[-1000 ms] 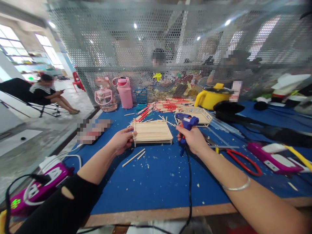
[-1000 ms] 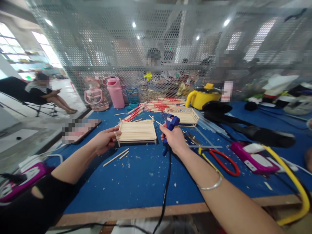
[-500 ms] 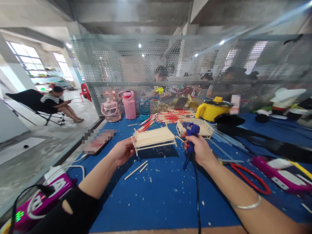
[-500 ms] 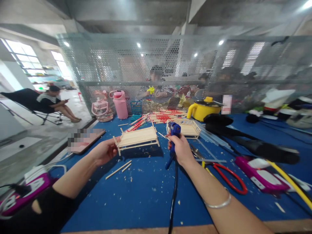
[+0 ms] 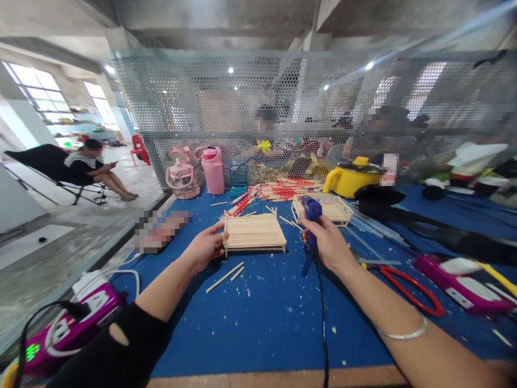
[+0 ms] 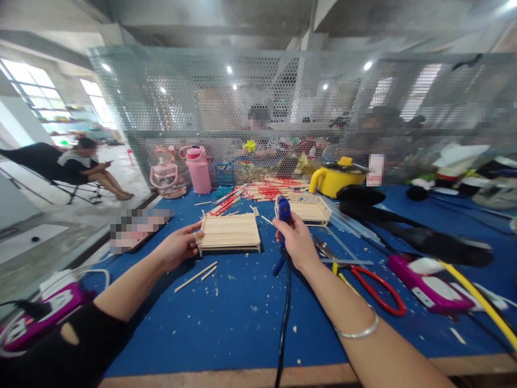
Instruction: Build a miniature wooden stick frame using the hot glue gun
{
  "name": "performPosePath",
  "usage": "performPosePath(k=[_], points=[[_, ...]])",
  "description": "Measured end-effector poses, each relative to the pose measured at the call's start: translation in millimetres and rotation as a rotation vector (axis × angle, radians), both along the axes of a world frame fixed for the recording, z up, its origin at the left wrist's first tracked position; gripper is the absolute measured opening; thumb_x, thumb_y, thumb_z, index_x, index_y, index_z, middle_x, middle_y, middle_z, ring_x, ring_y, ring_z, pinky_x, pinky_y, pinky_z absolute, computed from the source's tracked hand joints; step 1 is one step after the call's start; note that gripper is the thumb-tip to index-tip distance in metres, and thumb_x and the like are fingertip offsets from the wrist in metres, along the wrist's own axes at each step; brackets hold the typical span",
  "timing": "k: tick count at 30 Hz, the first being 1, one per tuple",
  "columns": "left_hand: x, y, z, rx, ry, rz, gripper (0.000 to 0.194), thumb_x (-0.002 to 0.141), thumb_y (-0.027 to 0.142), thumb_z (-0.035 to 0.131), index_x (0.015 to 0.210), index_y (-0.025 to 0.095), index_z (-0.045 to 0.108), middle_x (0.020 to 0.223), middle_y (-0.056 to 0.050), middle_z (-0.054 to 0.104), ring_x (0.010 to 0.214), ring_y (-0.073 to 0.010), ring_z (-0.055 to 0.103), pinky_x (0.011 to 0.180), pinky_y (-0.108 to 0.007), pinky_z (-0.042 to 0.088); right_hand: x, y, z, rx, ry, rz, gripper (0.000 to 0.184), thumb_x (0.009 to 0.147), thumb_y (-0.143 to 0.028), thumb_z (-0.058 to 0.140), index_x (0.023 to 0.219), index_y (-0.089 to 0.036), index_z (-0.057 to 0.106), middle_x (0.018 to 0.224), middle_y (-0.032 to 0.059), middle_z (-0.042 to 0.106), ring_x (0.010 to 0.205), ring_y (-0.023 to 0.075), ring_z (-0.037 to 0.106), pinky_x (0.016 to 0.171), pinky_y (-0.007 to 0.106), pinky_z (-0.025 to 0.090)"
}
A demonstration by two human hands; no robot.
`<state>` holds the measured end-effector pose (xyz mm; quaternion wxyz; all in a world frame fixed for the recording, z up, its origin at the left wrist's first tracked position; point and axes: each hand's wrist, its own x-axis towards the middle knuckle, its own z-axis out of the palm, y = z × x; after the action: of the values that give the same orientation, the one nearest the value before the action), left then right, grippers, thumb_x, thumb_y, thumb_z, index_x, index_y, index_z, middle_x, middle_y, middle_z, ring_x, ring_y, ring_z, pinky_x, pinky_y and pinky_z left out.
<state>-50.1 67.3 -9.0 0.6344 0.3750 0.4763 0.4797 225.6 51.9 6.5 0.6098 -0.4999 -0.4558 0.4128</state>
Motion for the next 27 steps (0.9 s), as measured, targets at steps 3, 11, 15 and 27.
performPosePath(k=[3, 11, 15, 27], points=[[0.3, 0.9, -3.8, 0.037, 0.023, -0.008, 0.047, 0.069, 0.019, 0.077, 0.114, 0.019, 0.065, 0.069, -0.002, 0.067, 0.046, -0.0055, 0.053, 0.044, -0.015, 0.045, -2.2, -1.4, 1.3, -0.035, 0.022, 0.012, 0.035, 0.065, -0.044, 0.070, 0.086, -0.018, 0.060, 0.076, 0.0003, 0.064, 0.051, 0.0095, 0.050, 0.045, 0.024, 0.040], [-3.1, 3.4, -5.3, 0.079, 0.099, -0.006, 0.048, 0.063, 0.024, 0.079, 0.109, 0.017, 0.069, 0.069, -0.003, 0.066, 0.045, -0.0052, 0.049, 0.044, -0.016, 0.040, -3.2, -2.3, 3.8, -0.065, 0.047, 0.028, 0.035, 0.063, -0.047, 0.069, 0.082, -0.018, 0.061, 0.078, 0.0018, 0.065, 0.047, 0.0080, 0.048, 0.040, 0.022, 0.039], [-3.7, 1.8, -4.6, 0.100, 0.193, 0.001, 0.052, 0.064, 0.027, 0.078, 0.113, 0.015, 0.067, 0.065, -0.001, 0.064, 0.044, -0.0054, 0.047, 0.046, -0.018, 0.041, -4.1, -2.0, 2.7, -0.077, 0.048, 0.025, 0.035, 0.064, -0.046, 0.068, 0.085, -0.019, 0.061, 0.078, 0.0019, 0.065, 0.048, 0.0086, 0.049, 0.040, 0.023, 0.039], [-7.9, -3.4, 5.9, 0.538, 0.557, 0.104, 0.055, 0.086, 0.051, 0.051, 0.130, 0.019, 0.053, 0.122, -0.010, 0.063, 0.110, -0.0217, 0.057, 0.092, -0.032, 0.044, -5.4, -2.6, 1.7, -0.085, 0.043, 0.023, 0.034, 0.065, -0.046, 0.069, 0.083, -0.018, 0.061, 0.075, 0.0018, 0.066, 0.048, 0.0087, 0.049, 0.038, 0.021, 0.037]])
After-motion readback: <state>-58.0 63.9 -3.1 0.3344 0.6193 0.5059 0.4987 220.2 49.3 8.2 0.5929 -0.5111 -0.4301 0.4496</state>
